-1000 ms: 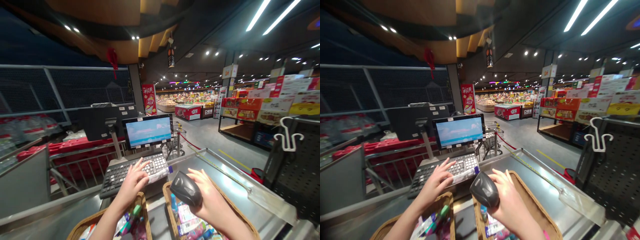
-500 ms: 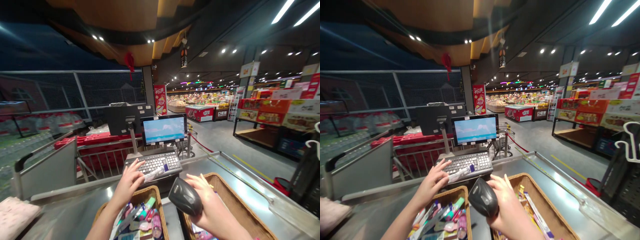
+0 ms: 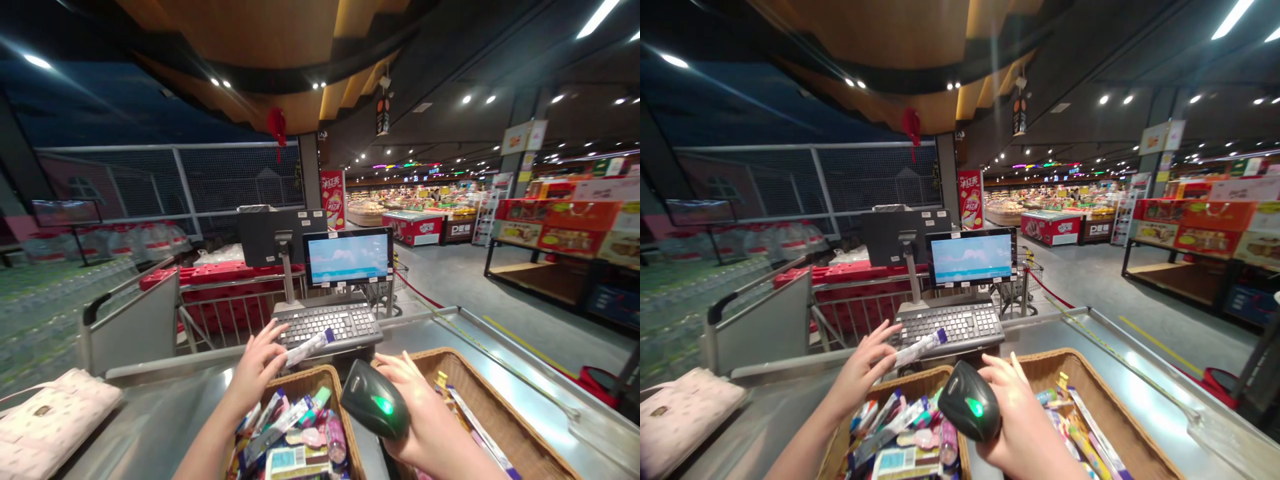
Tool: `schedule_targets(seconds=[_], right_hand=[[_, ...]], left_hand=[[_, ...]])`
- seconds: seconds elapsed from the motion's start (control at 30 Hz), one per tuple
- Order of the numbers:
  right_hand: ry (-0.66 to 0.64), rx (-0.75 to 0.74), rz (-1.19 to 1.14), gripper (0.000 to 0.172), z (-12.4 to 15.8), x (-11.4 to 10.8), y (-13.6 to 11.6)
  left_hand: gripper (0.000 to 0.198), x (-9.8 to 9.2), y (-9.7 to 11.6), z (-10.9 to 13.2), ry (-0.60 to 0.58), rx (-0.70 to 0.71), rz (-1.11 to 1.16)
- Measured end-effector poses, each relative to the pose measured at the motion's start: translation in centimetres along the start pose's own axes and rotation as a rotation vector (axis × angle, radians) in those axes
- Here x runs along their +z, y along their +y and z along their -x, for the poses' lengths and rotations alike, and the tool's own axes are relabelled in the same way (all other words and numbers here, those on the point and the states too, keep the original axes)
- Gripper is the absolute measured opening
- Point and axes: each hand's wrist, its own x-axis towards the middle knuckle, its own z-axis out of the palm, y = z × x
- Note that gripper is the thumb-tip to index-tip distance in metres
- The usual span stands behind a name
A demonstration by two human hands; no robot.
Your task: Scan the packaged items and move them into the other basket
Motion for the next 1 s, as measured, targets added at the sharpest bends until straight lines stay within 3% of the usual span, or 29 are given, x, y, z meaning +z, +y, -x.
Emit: schedule_targets(seconds=[0.17,0.4,0.57,0.7,0.83,0.9,1.0], right_hand=[[-0.044,0.009,0.003,0.055,-0.2,0.7,-1.1],[-0.066,0.016,-0.053,0.044,-0.3,1.9,-2.4],[-0.090,0.038,-0.057,0.047,-0.6,3.2,-3.0],[-0.115,0.050,-0.055,0.052,-0.8,3.9,-3.2],[-0.110,0.043,-0.067,0.053,-0.6,4.3,-3.2],[-0.101,0.044,-0.064,0.056,-0.3,4.3,-3.0],[-0.087,0.064,-0.041,0.058,0.5,3.9,-2.4]], left_hand=[[0.034,0.0,-1.5,1.4,-0.018,-0.027,0.015],[0.032,1.0,-3.6,4.8,-0.095,-0.089,0.032],[0.032,2.0,-4.5,8.3,-0.229,-0.135,0.091],[0.032,3.2,-4.7,11.2,-0.408,-0.158,0.140],[0.022,4.9,-4.8,13.5,-0.517,-0.184,0.064],[0.016,5.7,-4.9,14.2,-0.497,-0.188,-0.040],[0.011,6.5,-4.8,14.2,-0.335,-0.140,-0.175]])
